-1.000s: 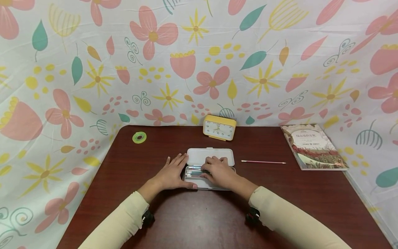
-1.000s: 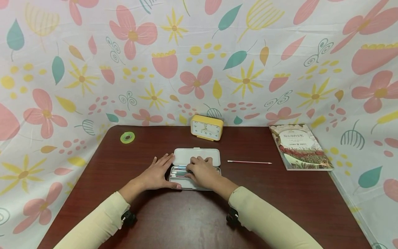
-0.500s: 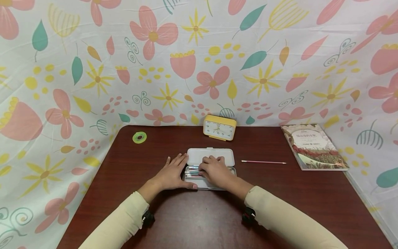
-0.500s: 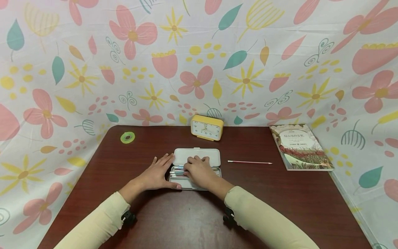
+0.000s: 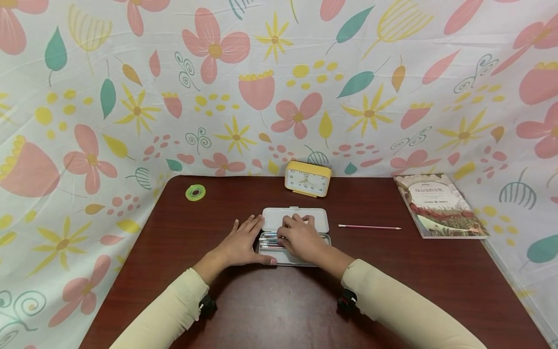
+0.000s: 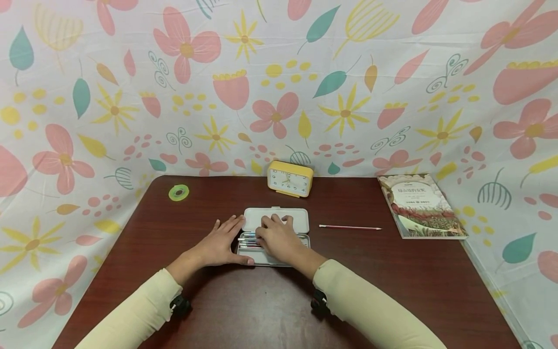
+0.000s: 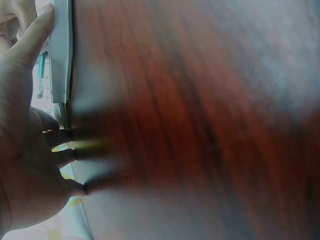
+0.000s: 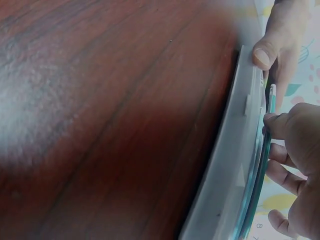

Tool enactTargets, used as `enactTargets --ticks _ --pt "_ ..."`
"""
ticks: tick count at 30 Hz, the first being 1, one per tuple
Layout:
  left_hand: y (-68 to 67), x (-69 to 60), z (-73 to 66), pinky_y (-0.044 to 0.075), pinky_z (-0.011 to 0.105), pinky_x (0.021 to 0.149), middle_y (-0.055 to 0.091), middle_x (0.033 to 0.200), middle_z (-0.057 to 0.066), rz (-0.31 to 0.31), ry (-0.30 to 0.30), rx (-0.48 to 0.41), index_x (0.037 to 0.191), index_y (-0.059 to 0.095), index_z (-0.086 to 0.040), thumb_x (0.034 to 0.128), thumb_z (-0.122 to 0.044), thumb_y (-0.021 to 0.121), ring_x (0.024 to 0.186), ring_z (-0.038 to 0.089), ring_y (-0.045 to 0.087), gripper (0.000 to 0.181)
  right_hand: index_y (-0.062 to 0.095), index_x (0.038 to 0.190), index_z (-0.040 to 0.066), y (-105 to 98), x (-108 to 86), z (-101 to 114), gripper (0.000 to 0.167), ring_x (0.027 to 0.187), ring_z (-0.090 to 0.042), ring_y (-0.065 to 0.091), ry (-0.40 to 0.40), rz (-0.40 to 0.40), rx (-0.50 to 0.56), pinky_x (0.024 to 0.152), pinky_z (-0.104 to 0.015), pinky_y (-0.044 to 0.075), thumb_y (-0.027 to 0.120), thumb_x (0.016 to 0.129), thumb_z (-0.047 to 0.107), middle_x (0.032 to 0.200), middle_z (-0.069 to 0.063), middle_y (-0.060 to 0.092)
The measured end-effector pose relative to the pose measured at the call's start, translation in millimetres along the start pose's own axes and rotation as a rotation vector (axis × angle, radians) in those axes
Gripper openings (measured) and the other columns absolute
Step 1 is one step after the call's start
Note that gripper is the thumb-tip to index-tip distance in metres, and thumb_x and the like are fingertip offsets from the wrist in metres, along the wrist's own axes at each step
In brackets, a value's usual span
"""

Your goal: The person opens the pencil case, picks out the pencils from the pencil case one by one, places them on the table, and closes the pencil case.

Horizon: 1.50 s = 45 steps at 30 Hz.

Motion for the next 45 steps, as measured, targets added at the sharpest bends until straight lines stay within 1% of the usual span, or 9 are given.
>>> enactTargets --ticks 5,11,18,23,26,31,37,45 --pt "0.3 1.2 -0.7 0.013 0.072 0.136 0.021 0.186 0.009 0.001 -0.002 -0.005 0.178 0.019 -0.009 0.083 -0.087 0.076 0.174 0.036 0.016 0.135 0.079 0.1 0.022 -5 -2.3 -3 0.008 0.097 -0.022 0.057 -0.001 -0.015 -0.032 0.099 -0.07 0.052 0.082 0.102 0.029 0.101 0.001 0.062" --pt "0.1 0.9 -1.3 0.013 0.071 0.137 0.022 0.186 0.01 0.005 -0.003 -0.002 0.178 0.019 -0.009 0.0827 -0.088 0.075 0.174 0.036 0.016 0.136 0.08 0.101 0.024 -12 -7.7 -10 0.006 0.1 -0.022 0.055 0.007 -0.014 -0.051 0.103 -0.073 0.049 0.081 0.103 0.029 0.103 0.002 0.06" --pt "-0.5 0.3 -1.8 0.012 0.071 0.137 0.022 0.186 0.01 0.004 -0.008 -0.013 0.178 0.02 -0.008 0.0829 -0.087 0.076 0.174 0.036 0.016 0.135 0.081 0.102 0.025 -18 -14.2 -21 0.006 0.104 -0.021 0.054 0.032 -0.019 -0.078 0.108 -0.072 0.047 0.08 0.104 0.031 0.106 0.003 0.059" --pt "-0.5 -0.2 -1.6 0.012 0.071 0.137 0.022 0.186 0.01 0.006 -0.004 -0.016 0.178 0.02 -0.008 0.0831 -0.086 0.076 0.174 0.036 0.016 0.135 0.082 0.102 0.024 -23 -21.0 -29 0.003 0.102 -0.022 0.053 0.041 -0.044 -0.057 0.107 -0.073 0.046 0.083 0.101 0.026 0.106 0.001 0.06" --pt "-0.3 -0.2 -1.3 0.012 0.071 0.137 0.023 0.186 0.011 0.002 -0.003 -0.011 0.178 0.02 -0.008 0.0832 -0.086 0.076 0.174 0.036 0.017 0.135 0.082 0.101 0.024 -25 -25.8 -35 0.005 0.102 -0.023 0.053 0.039 -0.064 -0.065 0.106 -0.072 0.046 0.086 0.099 0.024 0.106 0.001 0.061" --pt "-0.3 -0.4 -1.3 0.013 0.072 0.136 0.023 0.186 0.011 -0.004 0.001 -0.001 0.178 0.02 -0.007 0.0828 -0.086 0.076 0.174 0.037 0.018 0.135 0.082 0.101 0.023 -29 -35.5 -52 0.008 0.103 -0.023 0.054 0.032 -0.085 -0.082 0.104 -0.072 0.046 0.088 0.097 0.022 0.106 0.0 0.061" --pt "-2.2 -1.3 -2.8 0.012 0.072 0.136 0.022 0.186 0.011 0.0 0.002 -0.003 0.178 0.02 -0.008 0.0829 -0.086 0.076 0.174 0.037 0.017 0.135 0.081 0.1 0.024 -38 -49.4 -78 0.005 0.1 -0.023 0.053 0.035 -0.091 -0.077 0.102 -0.075 0.046 0.086 0.099 0.022 0.108 -0.001 0.062" --pt "-1.9 -1.4 -2.7 0.012 0.072 0.136 0.022 0.186 0.012 0.0 0.004 -0.006 0.178 0.019 -0.008 0.0834 -0.086 0.076 0.174 0.037 0.017 0.135 0.084 0.101 0.023 -44 -72.2 -110 0.005 0.103 -0.026 0.056 0.131 -0.11 -0.066 0.102 -0.079 0.043 0.087 0.098 0.022 0.108 0.0 0.062"
Point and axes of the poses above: each hand's wrist, its own x-axis towards the middle knuckle, its own y-axis out of the palm, z = x × y, the point moved 1 cm from there along x, towards the middle knuckle
